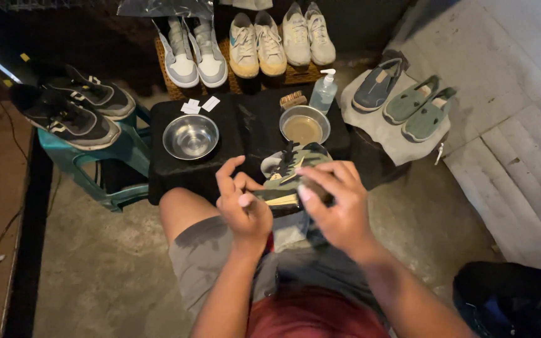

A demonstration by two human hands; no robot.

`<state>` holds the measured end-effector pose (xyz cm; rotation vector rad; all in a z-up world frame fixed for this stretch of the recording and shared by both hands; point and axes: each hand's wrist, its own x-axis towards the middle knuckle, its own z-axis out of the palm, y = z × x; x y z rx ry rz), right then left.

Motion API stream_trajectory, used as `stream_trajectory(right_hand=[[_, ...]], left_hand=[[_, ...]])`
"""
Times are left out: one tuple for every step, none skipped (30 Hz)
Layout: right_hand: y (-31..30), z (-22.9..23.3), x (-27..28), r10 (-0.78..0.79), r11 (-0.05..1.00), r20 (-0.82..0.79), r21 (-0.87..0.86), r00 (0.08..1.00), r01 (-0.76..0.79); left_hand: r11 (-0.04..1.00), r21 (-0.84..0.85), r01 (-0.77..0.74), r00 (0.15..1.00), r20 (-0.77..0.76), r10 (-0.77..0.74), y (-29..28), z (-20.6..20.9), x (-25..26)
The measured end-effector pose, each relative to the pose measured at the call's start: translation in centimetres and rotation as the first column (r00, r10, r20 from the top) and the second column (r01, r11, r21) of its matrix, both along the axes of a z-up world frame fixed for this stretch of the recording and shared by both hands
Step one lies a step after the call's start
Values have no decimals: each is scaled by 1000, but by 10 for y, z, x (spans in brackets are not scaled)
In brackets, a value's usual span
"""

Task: The person scrubs a single sneaker with a small block, repeatedly dipping it into a bowl of liquid and rubbing the upper and sole. The shoe is rotated to access different areas while the person remains seated.

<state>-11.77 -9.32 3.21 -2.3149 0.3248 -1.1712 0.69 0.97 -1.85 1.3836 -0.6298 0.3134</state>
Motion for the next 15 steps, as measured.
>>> stream_trajectory(right_hand=[[-17,-18,-2,-2,1000,3,0,1000,2],[-33,-36,-4,-55,997,-5,55,998,55],[-50,-55,-5,-106,988,-15,109,994,107],[-61,-68,-7,-106,989,-11,105,994,106],[-72,-81,-10,-140,979,-10,151,990,140],[-83,-94,-16,-180,963,-16,201,984,180],[-70,-82,-16,-186,962,-18,200,982,186],[-60,-69,-14,-176,959,-12,222,984,175],[-49,-57,-12,-167,956,-6,243,986,163],[-35,-42,-9,-175,951,-17,256,984,173],[-21,-27,-6,-97,976,-3,194,995,96],[-12,-10,-1,-17,993,16,121,1000,15],[-3,-5,-4,-23,992,16,126,1000,21],[5,0,-3,13,997,21,78,1000,-14],[14,6,-1,48,998,25,30,999,-49]], left_hand=[[1000,0,2,1000,3,-2,0,-2,1],[999,-31,18,1000,-10,-18,0,-3,3],[998,-62,33,999,-22,-34,0,-5,4],[997,-66,32,999,-19,-33,0,-6,7],[996,-77,46,999,-9,-47,0,-7,9],[994,-85,67,998,-5,-67,-1,-8,9],[994,-86,72,997,-7,-73,0,-9,6],[997,-59,56,998,0,-56,-1,-9,4],[999,-32,38,999,8,-38,-2,-10,2],[999,-17,46,999,-1,-46,0,-11,3],[999,13,36,999,12,-37,2,-12,4],[999,34,24,999,35,-26,1,-11,7],[999,40,31,999,35,-32,1,-12,3],[999,20,42,999,20,-42,2,-10,2],[999,1,52,999,4,-52,3,-9,2]])
